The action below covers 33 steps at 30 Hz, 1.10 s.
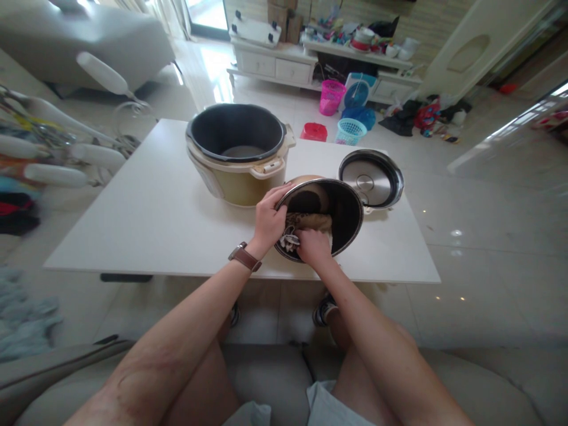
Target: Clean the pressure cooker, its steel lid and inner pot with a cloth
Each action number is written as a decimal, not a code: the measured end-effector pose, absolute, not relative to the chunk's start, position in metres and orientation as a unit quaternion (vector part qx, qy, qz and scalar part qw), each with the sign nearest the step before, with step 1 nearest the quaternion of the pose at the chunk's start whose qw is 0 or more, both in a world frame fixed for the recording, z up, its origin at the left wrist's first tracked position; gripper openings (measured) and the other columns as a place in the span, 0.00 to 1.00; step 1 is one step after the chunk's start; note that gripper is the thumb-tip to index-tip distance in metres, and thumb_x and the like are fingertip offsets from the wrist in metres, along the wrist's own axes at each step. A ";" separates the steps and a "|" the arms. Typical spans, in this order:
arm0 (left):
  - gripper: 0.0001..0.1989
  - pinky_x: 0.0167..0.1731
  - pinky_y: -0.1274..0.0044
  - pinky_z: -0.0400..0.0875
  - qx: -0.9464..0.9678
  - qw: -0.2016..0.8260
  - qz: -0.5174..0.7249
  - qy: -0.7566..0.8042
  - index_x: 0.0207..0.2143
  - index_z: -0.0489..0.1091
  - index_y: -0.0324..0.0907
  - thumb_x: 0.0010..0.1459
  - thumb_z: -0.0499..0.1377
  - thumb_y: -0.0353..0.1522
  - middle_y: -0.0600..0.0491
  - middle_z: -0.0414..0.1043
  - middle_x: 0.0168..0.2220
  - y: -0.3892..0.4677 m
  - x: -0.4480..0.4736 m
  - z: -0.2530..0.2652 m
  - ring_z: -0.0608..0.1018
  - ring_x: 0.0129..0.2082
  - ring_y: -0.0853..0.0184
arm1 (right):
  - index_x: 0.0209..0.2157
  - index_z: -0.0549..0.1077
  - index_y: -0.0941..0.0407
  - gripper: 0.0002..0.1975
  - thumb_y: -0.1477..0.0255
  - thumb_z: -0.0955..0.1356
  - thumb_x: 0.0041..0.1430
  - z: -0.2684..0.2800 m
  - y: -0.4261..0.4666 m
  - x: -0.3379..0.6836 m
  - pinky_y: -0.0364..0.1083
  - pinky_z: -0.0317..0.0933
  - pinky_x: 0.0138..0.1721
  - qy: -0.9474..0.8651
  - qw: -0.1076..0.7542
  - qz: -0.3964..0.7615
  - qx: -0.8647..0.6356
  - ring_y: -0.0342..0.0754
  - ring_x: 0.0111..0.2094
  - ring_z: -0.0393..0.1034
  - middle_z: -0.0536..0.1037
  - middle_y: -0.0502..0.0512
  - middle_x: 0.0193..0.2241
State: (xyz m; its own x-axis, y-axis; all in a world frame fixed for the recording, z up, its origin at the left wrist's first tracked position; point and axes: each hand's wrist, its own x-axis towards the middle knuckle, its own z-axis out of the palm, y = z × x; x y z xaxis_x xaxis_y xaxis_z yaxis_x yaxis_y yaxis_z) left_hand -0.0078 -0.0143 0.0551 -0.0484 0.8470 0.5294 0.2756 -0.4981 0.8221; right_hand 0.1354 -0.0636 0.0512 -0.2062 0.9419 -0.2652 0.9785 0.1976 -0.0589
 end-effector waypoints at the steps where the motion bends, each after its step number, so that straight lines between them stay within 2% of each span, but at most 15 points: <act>1: 0.28 0.65 0.65 0.72 0.643 0.247 0.579 0.437 0.52 0.81 0.44 0.54 0.53 0.21 0.51 0.81 0.55 -0.014 -0.008 0.055 0.80 0.58 0.61 | 0.50 0.81 0.51 0.17 0.74 0.66 0.63 0.051 -0.064 0.136 0.48 0.69 0.46 0.770 0.084 -0.107 0.623 0.57 0.48 0.81 0.84 0.61 0.48; 21: 0.28 0.65 0.64 0.71 0.642 0.257 0.581 0.428 0.52 0.81 0.44 0.54 0.52 0.21 0.50 0.81 0.55 -0.015 -0.006 0.055 0.80 0.58 0.61 | 0.50 0.81 0.51 0.17 0.74 0.65 0.64 0.052 -0.064 0.135 0.48 0.69 0.46 0.764 0.095 -0.104 0.629 0.57 0.48 0.81 0.84 0.62 0.48; 33: 0.28 0.65 0.64 0.71 0.641 0.257 0.583 0.428 0.52 0.81 0.44 0.53 0.53 0.20 0.50 0.81 0.55 -0.015 -0.006 0.055 0.80 0.58 0.61 | 0.53 0.80 0.49 0.19 0.74 0.64 0.66 0.054 -0.065 0.134 0.49 0.69 0.49 0.761 0.104 -0.110 0.631 0.56 0.50 0.80 0.83 0.62 0.51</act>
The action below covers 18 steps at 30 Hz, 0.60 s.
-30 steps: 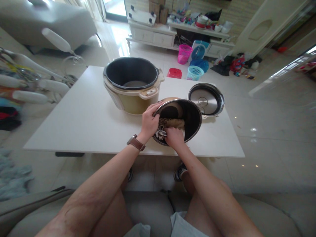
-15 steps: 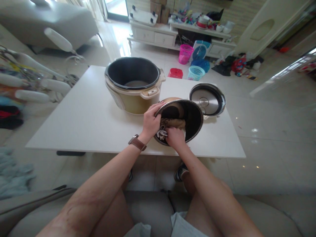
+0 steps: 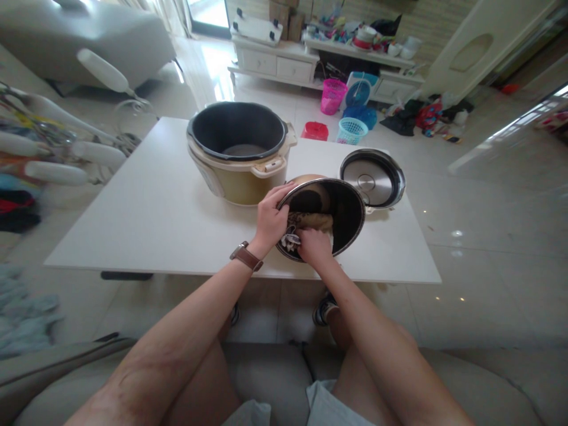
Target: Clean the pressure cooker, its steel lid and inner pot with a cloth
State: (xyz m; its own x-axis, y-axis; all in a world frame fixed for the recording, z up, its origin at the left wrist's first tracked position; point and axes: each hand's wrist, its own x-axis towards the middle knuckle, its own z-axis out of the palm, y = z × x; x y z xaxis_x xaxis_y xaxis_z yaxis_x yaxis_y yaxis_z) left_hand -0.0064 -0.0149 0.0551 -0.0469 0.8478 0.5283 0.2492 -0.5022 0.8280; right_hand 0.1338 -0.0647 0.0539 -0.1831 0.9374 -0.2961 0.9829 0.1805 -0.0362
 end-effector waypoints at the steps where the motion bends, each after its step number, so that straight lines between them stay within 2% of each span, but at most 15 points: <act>1: 0.28 0.65 0.64 0.71 0.641 0.257 0.584 0.427 0.52 0.81 0.44 0.53 0.53 0.20 0.50 0.81 0.55 -0.015 -0.006 0.055 0.80 0.58 0.61 | 0.53 0.80 0.49 0.19 0.73 0.64 0.66 0.054 -0.065 0.134 0.49 0.69 0.49 0.760 0.106 -0.111 0.632 0.56 0.50 0.80 0.83 0.63 0.51; 13: 0.28 0.65 0.64 0.71 0.649 0.257 0.583 0.416 0.52 0.81 0.43 0.54 0.53 0.19 0.50 0.81 0.55 -0.013 -0.007 0.055 0.80 0.58 0.61 | 0.51 0.80 0.49 0.17 0.74 0.65 0.64 0.048 -0.065 0.138 0.49 0.69 0.47 0.767 0.083 -0.105 0.627 0.57 0.48 0.81 0.84 0.60 0.48; 18: 0.24 0.64 0.65 0.72 0.648 0.260 0.590 0.406 0.52 0.81 0.43 0.58 0.54 0.21 0.49 0.81 0.55 -0.013 -0.005 0.055 0.80 0.57 0.61 | 0.51 0.80 0.48 0.19 0.76 0.64 0.63 0.044 -0.065 0.132 0.49 0.68 0.48 0.744 0.028 -0.132 0.654 0.57 0.48 0.80 0.84 0.59 0.49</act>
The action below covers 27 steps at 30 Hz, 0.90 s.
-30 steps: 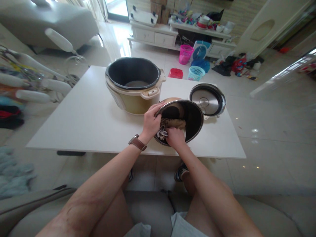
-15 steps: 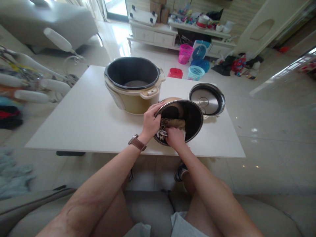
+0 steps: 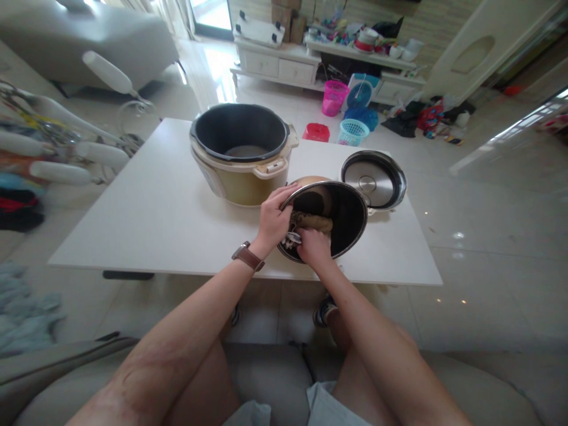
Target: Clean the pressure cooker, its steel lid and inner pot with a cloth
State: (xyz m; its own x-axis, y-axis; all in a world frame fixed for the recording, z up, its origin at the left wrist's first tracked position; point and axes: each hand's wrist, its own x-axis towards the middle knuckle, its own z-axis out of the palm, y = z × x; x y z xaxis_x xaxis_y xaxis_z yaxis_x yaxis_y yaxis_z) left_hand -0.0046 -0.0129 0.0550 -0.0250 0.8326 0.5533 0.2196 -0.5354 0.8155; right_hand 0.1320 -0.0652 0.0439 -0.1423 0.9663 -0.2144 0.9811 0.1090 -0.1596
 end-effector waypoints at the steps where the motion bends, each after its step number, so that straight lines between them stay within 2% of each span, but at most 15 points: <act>1: 0.23 0.64 0.65 0.72 0.648 0.259 0.591 0.405 0.52 0.81 0.43 0.59 0.55 0.22 0.49 0.81 0.55 -0.014 -0.003 0.055 0.80 0.58 0.61 | 0.52 0.79 0.48 0.20 0.76 0.64 0.63 0.043 -0.065 0.130 0.48 0.68 0.49 0.738 0.006 -0.143 0.660 0.57 0.49 0.79 0.84 0.58 0.49; 5: 0.22 0.64 0.64 0.71 0.648 0.251 0.595 0.404 0.53 0.81 0.43 0.61 0.55 0.23 0.49 0.81 0.55 -0.016 0.001 0.053 0.80 0.58 0.61 | 0.51 0.80 0.51 0.21 0.79 0.61 0.63 0.041 -0.064 0.126 0.45 0.65 0.50 0.725 -0.075 -0.183 0.660 0.56 0.53 0.77 0.84 0.58 0.49; 9: 0.23 0.64 0.64 0.72 0.640 0.254 0.596 0.413 0.54 0.80 0.43 0.61 0.55 0.23 0.49 0.81 0.55 -0.016 0.001 0.050 0.80 0.58 0.61 | 0.49 0.81 0.51 0.20 0.78 0.62 0.62 0.041 -0.064 0.127 0.45 0.65 0.48 0.735 -0.083 -0.189 0.645 0.55 0.52 0.77 0.85 0.57 0.48; 15: 0.24 0.64 0.64 0.72 0.642 0.277 0.586 0.409 0.54 0.81 0.45 0.60 0.55 0.22 0.50 0.81 0.55 -0.011 -0.003 0.045 0.80 0.58 0.60 | 0.52 0.80 0.46 0.23 0.78 0.63 0.61 0.044 -0.064 0.132 0.46 0.67 0.49 0.740 -0.031 -0.162 0.652 0.55 0.50 0.79 0.84 0.54 0.51; 19: 0.25 0.64 0.64 0.72 0.652 0.289 0.581 0.392 0.54 0.81 0.46 0.59 0.55 0.21 0.50 0.81 0.56 -0.012 -0.003 0.046 0.80 0.57 0.61 | 0.52 0.81 0.46 0.21 0.76 0.64 0.64 0.049 -0.063 0.135 0.49 0.69 0.50 0.734 0.019 -0.149 0.662 0.56 0.49 0.80 0.85 0.57 0.49; 27: 0.22 0.64 0.65 0.71 0.678 0.287 0.573 0.361 0.55 0.81 0.47 0.64 0.56 0.24 0.50 0.81 0.56 -0.019 0.003 0.051 0.80 0.58 0.62 | 0.47 0.83 0.60 0.18 0.75 0.62 0.68 0.055 -0.058 0.141 0.51 0.71 0.51 0.703 0.110 -0.122 0.692 0.58 0.48 0.82 0.84 0.73 0.45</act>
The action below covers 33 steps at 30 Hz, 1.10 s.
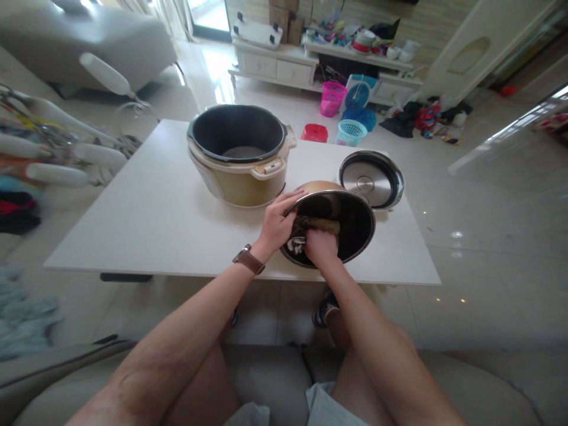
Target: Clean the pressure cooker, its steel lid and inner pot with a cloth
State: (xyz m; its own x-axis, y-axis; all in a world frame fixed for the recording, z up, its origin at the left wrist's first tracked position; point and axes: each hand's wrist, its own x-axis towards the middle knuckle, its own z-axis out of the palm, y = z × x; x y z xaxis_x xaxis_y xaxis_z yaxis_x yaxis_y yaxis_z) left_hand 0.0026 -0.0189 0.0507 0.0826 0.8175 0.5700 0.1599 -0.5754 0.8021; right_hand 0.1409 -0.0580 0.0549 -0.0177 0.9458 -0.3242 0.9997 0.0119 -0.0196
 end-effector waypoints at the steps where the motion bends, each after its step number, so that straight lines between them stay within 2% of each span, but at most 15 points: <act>1: 0.22 0.64 0.65 0.71 0.677 0.285 0.574 0.362 0.55 0.81 0.47 0.64 0.56 0.24 0.50 0.81 0.56 -0.020 0.003 0.051 0.80 0.58 0.62 | 0.48 0.83 0.60 0.18 0.75 0.63 0.68 0.055 -0.058 0.142 0.50 0.71 0.51 0.699 0.116 -0.123 0.695 0.58 0.49 0.82 0.84 0.73 0.45; 6: 0.21 0.64 0.64 0.72 0.658 0.266 0.591 0.383 0.54 0.81 0.47 0.65 0.55 0.24 0.50 0.81 0.56 -0.024 0.009 0.049 0.80 0.58 0.62 | 0.51 0.82 0.58 0.16 0.73 0.66 0.66 0.049 -0.060 0.145 0.49 0.70 0.54 0.708 0.110 -0.126 0.686 0.58 0.51 0.81 0.84 0.70 0.48; 10: 0.20 0.63 0.63 0.72 0.647 0.237 0.595 0.413 0.54 0.80 0.47 0.66 0.55 0.25 0.50 0.80 0.57 -0.031 0.017 0.043 0.79 0.59 0.61 | 0.55 0.80 0.51 0.21 0.76 0.64 0.65 0.046 -0.062 0.145 0.52 0.71 0.54 0.710 0.059 -0.135 0.688 0.59 0.52 0.80 0.83 0.64 0.52; 14: 0.22 0.64 0.62 0.70 0.640 0.225 0.601 0.423 0.55 0.79 0.46 0.64 0.54 0.23 0.48 0.79 0.57 -0.038 0.026 0.041 0.78 0.60 0.60 | 0.59 0.78 0.50 0.23 0.77 0.62 0.67 0.047 -0.061 0.144 0.50 0.70 0.54 0.700 0.016 -0.158 0.697 0.58 0.53 0.80 0.83 0.62 0.52; 17: 0.23 0.60 0.65 0.73 0.645 0.218 0.582 0.445 0.53 0.79 0.45 0.59 0.55 0.22 0.49 0.81 0.51 -0.038 0.024 0.047 0.79 0.54 0.60 | 0.60 0.77 0.50 0.23 0.75 0.63 0.67 0.047 -0.060 0.142 0.51 0.71 0.53 0.691 0.032 -0.161 0.704 0.59 0.51 0.81 0.84 0.63 0.51; 20: 0.18 0.50 0.67 0.76 0.650 0.186 0.560 0.479 0.47 0.81 0.44 0.57 0.60 0.24 0.50 0.79 0.40 -0.031 0.014 0.057 0.79 0.44 0.60 | 0.60 0.77 0.50 0.23 0.75 0.64 0.67 0.045 -0.061 0.140 0.52 0.71 0.53 0.704 0.049 -0.157 0.691 0.59 0.51 0.81 0.84 0.63 0.51; 22: 0.16 0.48 0.68 0.77 0.660 0.172 0.552 0.479 0.46 0.81 0.43 0.56 0.61 0.25 0.50 0.78 0.38 -0.026 0.004 0.062 0.79 0.41 0.61 | 0.58 0.79 0.51 0.22 0.75 0.63 0.67 0.043 -0.062 0.137 0.53 0.71 0.54 0.718 0.052 -0.148 0.678 0.59 0.51 0.80 0.83 0.64 0.51; 24: 0.19 0.49 0.69 0.77 0.677 0.171 0.548 0.461 0.47 0.81 0.42 0.54 0.60 0.23 0.49 0.79 0.41 -0.023 -0.004 0.066 0.80 0.43 0.61 | 0.56 0.80 0.52 0.20 0.74 0.63 0.68 0.042 -0.063 0.135 0.55 0.70 0.55 0.728 0.058 -0.138 0.669 0.60 0.51 0.81 0.84 0.65 0.50; 29: 0.32 0.64 0.66 0.71 0.717 0.203 0.535 0.399 0.56 0.78 0.43 0.51 0.53 0.18 0.48 0.79 0.58 -0.020 -0.016 0.064 0.79 0.59 0.61 | 0.50 0.82 0.55 0.18 0.74 0.63 0.68 0.044 -0.063 0.130 0.55 0.73 0.51 0.734 0.092 -0.130 0.660 0.60 0.46 0.82 0.85 0.68 0.45; 33: 0.33 0.66 0.64 0.70 0.713 0.225 0.532 0.397 0.58 0.78 0.45 0.54 0.51 0.19 0.50 0.78 0.60 -0.019 -0.018 0.059 0.78 0.61 0.62 | 0.50 0.82 0.56 0.18 0.74 0.63 0.69 0.046 -0.063 0.129 0.51 0.72 0.51 0.737 0.104 -0.125 0.656 0.58 0.48 0.82 0.85 0.69 0.45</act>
State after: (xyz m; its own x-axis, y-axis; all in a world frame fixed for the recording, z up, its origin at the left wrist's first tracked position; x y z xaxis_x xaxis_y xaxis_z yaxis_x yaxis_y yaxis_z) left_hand -0.0177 -0.0193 0.0592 0.1188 0.8052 0.5809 0.3261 -0.5843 0.7432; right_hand 0.1291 -0.0631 0.0463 -0.1180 0.9412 -0.3167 0.9929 0.1082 -0.0486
